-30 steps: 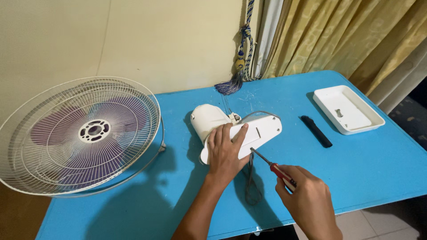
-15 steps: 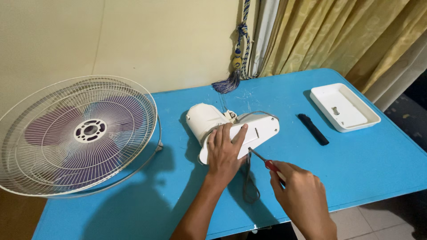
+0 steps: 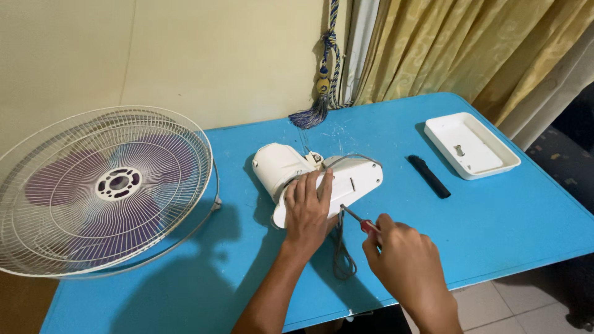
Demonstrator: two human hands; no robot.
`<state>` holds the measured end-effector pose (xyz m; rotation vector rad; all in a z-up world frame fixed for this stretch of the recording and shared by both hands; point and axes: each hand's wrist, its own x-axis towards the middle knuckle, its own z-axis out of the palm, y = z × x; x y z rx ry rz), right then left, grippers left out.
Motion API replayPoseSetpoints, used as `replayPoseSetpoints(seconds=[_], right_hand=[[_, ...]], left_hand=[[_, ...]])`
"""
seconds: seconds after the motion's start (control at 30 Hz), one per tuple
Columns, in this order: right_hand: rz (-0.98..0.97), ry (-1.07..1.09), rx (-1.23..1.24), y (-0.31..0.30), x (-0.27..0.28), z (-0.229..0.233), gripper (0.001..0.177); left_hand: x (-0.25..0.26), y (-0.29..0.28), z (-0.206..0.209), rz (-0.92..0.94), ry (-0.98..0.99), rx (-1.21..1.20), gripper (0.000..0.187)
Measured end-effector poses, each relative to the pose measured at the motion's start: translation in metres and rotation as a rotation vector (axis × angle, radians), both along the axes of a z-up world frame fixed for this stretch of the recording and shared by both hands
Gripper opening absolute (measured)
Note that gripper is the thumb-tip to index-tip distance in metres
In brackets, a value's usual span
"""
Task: The person uses a screwdriver to remove screws from the back of a white fan motor housing. They place the removed screws into a white tray on the table. The fan head with the cage and blades sits to the left.
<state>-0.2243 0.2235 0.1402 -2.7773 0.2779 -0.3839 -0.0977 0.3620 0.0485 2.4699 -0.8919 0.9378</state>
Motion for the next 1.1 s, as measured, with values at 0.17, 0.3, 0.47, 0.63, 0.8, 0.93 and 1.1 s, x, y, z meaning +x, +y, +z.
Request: replayPoseSetpoints(seconds=[0.17,0.3,0.47,0.63,0.8,0.93,1.1], right_hand=[[0.036,-0.143,0.001,0.004,-0.005,0.002,0.020],[-0.049,-0.013,0.008,0.007,-0.001,0.001,0.031],[-0.043,0.039,-0.108,0.006,0.001,-0.004,0.031],[0.017,-0.128,-0.185,0.004,0.002,-0.004,0.028],[0.060,-0.236,-0.180,0.005,0.000,-0.002,0.019],[0.012,-0.147,-0.098,0.001,0.003,-0.003,0.034],[-0.089,-0.012,-0.196,0.000,0.007,-0.009,0.043]], left_hand=[[0.002,-0.001,-0.001,-0.011,-0.003,-0.022,0.104],[0.003,0.000,-0.004,-0.020,-0.014,-0.014,0.104],[0.003,0.000,-0.006,0.024,-0.047,0.016,0.102],[0.004,0.000,0.002,-0.002,-0.006,-0.017,0.103],[0.003,0.003,0.009,-0.032,0.006,-0.053,0.101],[0.001,0.004,0.009,-0.016,0.058,-0.023,0.103],[0.004,0.000,0.007,-0.012,-0.055,-0.036,0.096]])
